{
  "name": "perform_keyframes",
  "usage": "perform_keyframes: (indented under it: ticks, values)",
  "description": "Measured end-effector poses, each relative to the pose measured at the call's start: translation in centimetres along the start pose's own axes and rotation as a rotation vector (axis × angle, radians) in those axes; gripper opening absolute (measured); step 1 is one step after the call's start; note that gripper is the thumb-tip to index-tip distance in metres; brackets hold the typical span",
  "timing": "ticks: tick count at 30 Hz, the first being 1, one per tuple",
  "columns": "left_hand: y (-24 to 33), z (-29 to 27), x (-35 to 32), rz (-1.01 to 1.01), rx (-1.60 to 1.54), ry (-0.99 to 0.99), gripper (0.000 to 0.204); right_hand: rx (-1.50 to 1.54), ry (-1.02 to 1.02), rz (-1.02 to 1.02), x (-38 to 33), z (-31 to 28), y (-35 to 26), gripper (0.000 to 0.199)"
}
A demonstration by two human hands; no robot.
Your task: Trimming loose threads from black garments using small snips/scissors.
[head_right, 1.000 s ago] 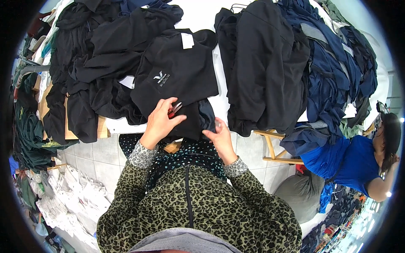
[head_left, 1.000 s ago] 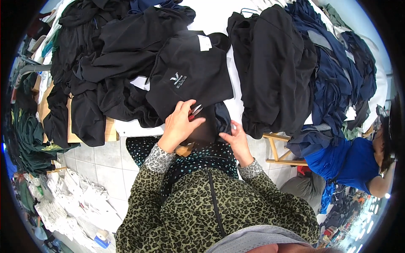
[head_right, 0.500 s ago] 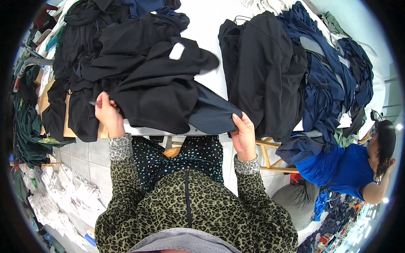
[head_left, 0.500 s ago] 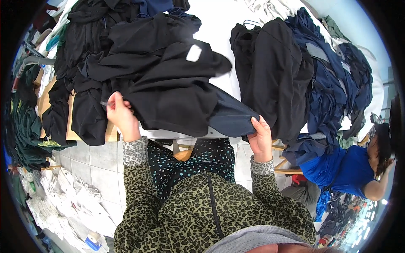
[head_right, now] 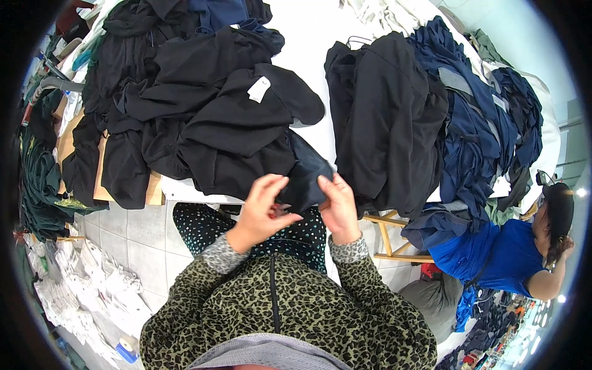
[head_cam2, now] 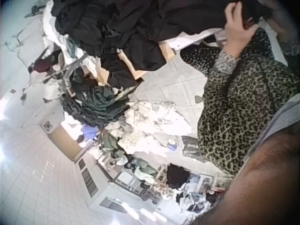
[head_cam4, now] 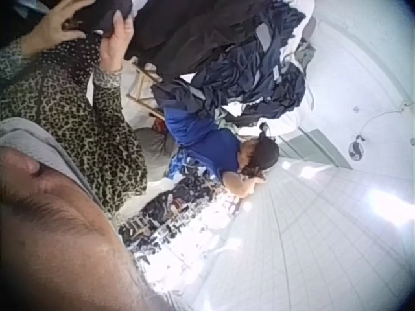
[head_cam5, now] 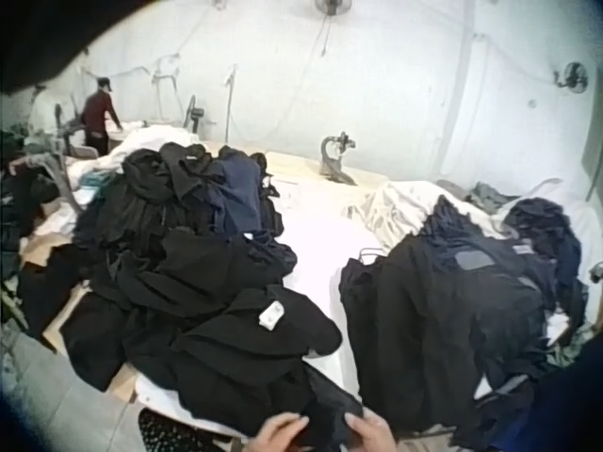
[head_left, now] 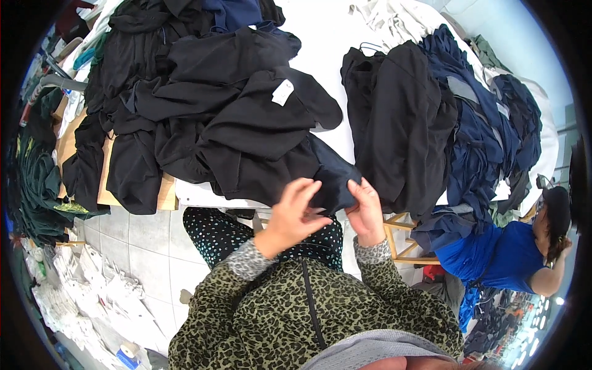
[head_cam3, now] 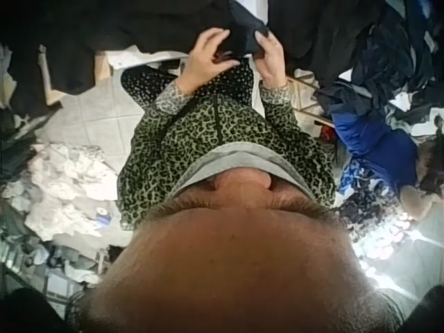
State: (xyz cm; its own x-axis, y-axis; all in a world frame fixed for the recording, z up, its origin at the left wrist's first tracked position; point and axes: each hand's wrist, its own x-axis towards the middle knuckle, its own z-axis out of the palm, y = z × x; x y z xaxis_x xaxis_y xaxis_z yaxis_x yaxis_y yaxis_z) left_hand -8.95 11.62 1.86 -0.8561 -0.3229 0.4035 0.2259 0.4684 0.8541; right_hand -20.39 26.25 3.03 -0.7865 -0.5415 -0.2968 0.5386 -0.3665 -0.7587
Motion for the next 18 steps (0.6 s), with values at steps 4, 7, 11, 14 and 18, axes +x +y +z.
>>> perform_keyframes:
  ticks: [4,7,11,14,18]
  values:
    - [-1.6,1.0,-0.9,-0.061,-0.179,-0.046,0.038,-0.049,-0.152,-0.001,-1.3,-0.1,0.9,0.019]
    - [-1.1,-1.6,-0.1,-0.108,-0.371,0.093,0.031,-0.243,-0.054,-0.142,1.0,-2.3,1.2,0.027]
    - [0.5,-5.6,2.3,0.008,-0.333,0.068,0.033,-0.656,-0.217,-0.034,7.2,-3.0,5.1,0.045]
    - [3.7,-8.1,4.3,0.098,-0.339,-0.002,0.029,-0.795,-0.182,-0.474,10.7,0.5,7.5,0.067]
    - [6.1,-10.7,4.8,0.210,-0.559,0.206,0.015,-0.583,-0.027,-0.458,14.9,4.1,6.4,0.033]
